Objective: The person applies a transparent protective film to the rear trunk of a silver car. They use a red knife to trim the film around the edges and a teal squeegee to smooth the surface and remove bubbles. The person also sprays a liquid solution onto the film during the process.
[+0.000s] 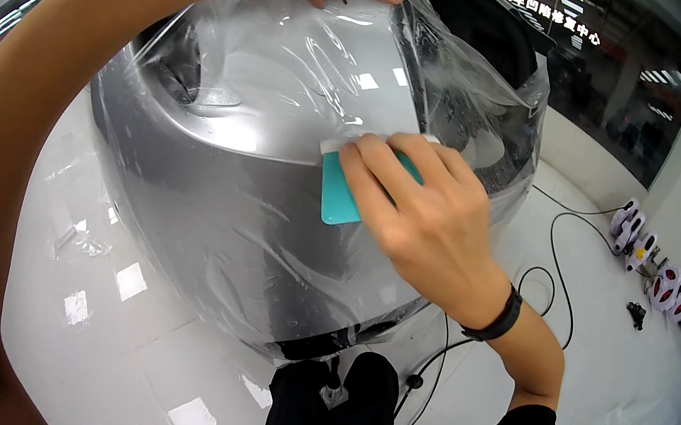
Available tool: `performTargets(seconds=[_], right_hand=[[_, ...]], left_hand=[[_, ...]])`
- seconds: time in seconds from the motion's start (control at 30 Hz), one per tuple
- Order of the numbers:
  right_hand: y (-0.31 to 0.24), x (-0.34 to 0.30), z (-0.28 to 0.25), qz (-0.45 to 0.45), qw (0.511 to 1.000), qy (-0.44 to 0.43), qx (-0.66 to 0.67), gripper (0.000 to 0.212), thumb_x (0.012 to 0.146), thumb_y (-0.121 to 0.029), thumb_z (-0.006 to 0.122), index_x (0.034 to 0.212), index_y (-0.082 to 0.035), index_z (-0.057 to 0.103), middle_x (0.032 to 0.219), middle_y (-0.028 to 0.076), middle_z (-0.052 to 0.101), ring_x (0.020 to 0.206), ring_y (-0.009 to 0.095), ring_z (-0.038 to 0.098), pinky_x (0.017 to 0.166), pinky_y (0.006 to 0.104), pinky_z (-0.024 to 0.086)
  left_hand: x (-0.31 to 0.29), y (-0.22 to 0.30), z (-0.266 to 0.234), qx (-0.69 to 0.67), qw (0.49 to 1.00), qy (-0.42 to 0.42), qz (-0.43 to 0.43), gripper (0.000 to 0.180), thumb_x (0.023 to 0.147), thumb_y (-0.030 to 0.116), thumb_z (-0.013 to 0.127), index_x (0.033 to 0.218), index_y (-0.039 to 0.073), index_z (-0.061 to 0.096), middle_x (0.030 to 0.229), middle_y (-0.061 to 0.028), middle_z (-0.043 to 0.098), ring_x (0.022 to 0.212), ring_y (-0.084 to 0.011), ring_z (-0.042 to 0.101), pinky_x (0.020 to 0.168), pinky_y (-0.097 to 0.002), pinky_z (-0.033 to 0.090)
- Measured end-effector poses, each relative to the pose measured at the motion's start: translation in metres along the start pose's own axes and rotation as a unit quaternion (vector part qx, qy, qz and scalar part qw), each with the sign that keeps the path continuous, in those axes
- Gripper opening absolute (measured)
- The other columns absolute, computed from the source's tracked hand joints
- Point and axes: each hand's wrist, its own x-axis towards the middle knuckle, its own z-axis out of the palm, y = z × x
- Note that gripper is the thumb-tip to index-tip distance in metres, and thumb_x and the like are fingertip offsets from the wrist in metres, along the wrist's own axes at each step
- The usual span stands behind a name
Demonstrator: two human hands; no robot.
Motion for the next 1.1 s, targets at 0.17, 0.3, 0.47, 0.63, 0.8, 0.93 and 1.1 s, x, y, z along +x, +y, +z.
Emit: performTargets(seconds=[0.17,0.3,0.47,0.63,0.8,0.93,1.1], right_hand=[[0.027,0.04,0.035,-0.036,0.995,0.072,-0.051,0.013,0.072,-0.012,0.067,0.083,-0.004,0.07,0.088,0.002,0.061,0.085,0.019,0.061,0.067,0.0332,0.05],[0.043,0.055,0.029,-0.023,0.995,0.058,-0.079,0.008,0.072,-0.012,0.068,0.078,-0.006,0.067,0.085,0.001,0.059,0.084,0.019,0.061,0.064,0.0318,0.049],[0.006,0.019,0.002,-0.017,0.999,0.041,-0.006,0.013,0.071,-0.012,0.068,0.082,-0.006,0.07,0.087,0.001,0.06,0.083,0.019,0.061,0.065,0.0298,0.05],[0.009,0.037,0.03,-0.061,0.996,0.068,-0.021,0.015,0.071,-0.012,0.069,0.084,-0.005,0.071,0.087,0.002,0.063,0.083,0.019,0.062,0.068,0.0305,0.052],[0.036,0.065,0.037,-0.056,0.994,0.078,-0.056,0.012,0.071,-0.012,0.069,0.081,-0.006,0.069,0.09,0.002,0.065,0.083,0.02,0.063,0.069,0.0302,0.051],[0.035,0.038,0.014,-0.039,0.994,0.084,-0.062,0.021,0.069,-0.011,0.069,0.089,-0.005,0.069,0.09,0.002,0.063,0.082,0.02,0.062,0.07,0.0305,0.052],[0.031,0.019,0.007,-0.021,0.998,0.05,-0.039,0.024,0.07,-0.009,0.069,0.093,-0.003,0.071,0.093,0.002,0.062,0.086,0.019,0.063,0.072,0.0306,0.053]], left_hand=[[0.0,0.001,-0.001,-0.013,1.0,0.01,0.003,0.053,0.087,0.035,0.071,0.138,0.041,0.059,0.151,-0.0016,0.046,0.124,-0.0263,0.049,0.098,-0.0378,0.049],[0.002,-0.001,-0.003,-0.028,1.0,0.004,0.003,0.052,0.088,0.035,0.071,0.138,0.04,0.059,0.151,-0.0018,0.045,0.125,-0.0266,0.049,0.099,-0.0383,0.048],[-0.005,-0.001,-0.006,-0.029,1.0,-0.006,0.011,0.051,0.09,0.035,0.07,0.139,0.035,0.059,0.152,-0.0028,0.045,0.126,-0.0273,0.049,0.099,-0.0382,0.047],[-0.003,-0.001,0.003,-0.015,0.999,0.038,0.011,0.051,0.09,0.034,0.069,0.14,0.034,0.059,0.151,-0.003,0.046,0.126,-0.0265,0.05,0.1,-0.0372,0.047],[-0.002,0.0,-0.008,-0.018,1.0,0.01,-0.006,0.053,0.09,0.035,0.068,0.142,0.038,0.059,0.153,-0.001,0.045,0.126,-0.0257,0.049,0.103,-0.0367,0.046],[0.0,0.005,0.005,-0.014,0.999,0.037,-0.016,0.05,0.091,0.036,0.065,0.141,0.041,0.06,0.154,0.0001,0.044,0.127,-0.0253,0.049,0.103,-0.0363,0.046],[-0.007,0.003,0.005,-0.029,0.999,0.031,-0.014,0.05,0.09,0.035,0.066,0.14,0.041,0.06,0.155,-0.0001,0.044,0.128,-0.025,0.049,0.103,-0.0358,0.046]])
